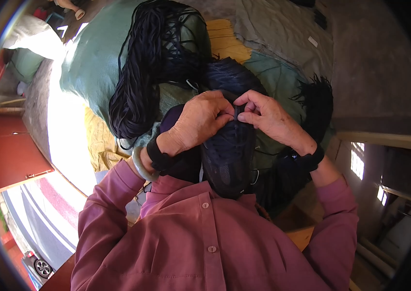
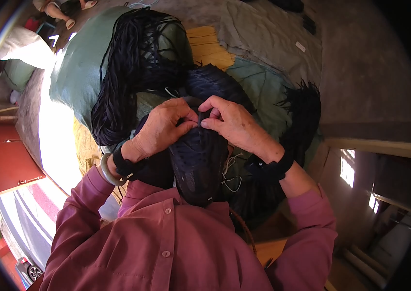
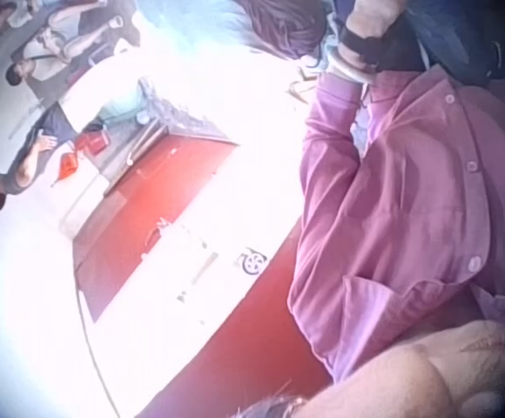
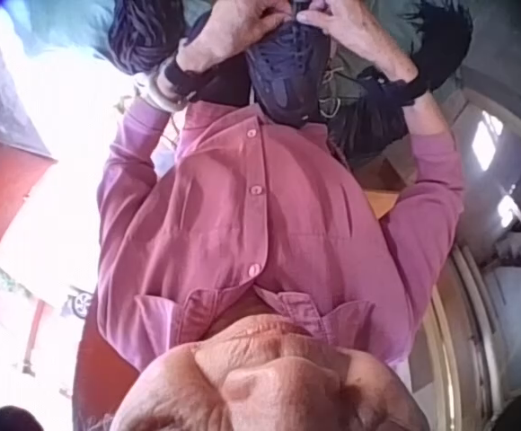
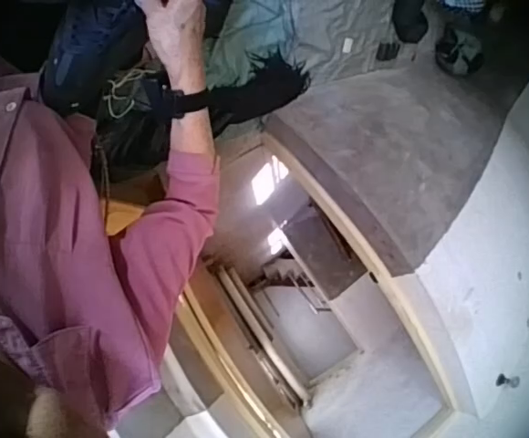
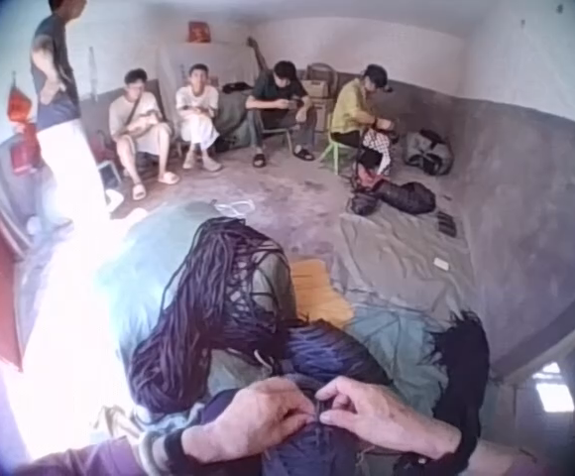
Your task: Lacing a pair of black sneakers.
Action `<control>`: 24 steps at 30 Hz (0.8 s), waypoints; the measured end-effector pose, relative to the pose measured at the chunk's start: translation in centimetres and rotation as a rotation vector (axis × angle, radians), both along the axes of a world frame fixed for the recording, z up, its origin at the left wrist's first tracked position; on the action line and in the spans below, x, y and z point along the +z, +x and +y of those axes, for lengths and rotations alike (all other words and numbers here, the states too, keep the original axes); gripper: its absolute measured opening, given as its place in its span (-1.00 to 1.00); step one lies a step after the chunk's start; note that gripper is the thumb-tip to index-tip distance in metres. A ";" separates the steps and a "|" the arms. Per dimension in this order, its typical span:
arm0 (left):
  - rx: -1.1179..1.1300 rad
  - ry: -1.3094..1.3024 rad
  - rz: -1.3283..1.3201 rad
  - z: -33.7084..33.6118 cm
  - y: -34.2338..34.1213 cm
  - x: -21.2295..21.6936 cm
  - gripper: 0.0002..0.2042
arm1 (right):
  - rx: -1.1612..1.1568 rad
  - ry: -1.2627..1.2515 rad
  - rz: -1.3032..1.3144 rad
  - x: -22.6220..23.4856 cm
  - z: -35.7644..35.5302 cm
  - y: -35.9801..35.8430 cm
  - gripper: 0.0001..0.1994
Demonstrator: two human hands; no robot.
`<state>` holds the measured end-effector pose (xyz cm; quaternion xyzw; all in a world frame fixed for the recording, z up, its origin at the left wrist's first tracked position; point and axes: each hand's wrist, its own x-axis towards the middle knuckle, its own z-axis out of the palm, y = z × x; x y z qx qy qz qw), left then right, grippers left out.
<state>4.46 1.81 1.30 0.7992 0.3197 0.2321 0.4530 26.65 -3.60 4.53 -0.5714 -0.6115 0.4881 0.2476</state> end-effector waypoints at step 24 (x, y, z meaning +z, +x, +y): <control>0.222 -0.109 0.281 2.5 -3.7 -3.6 -0.82 | 0.005 -0.098 -0.091 0.2 1.4 -0.3 -0.73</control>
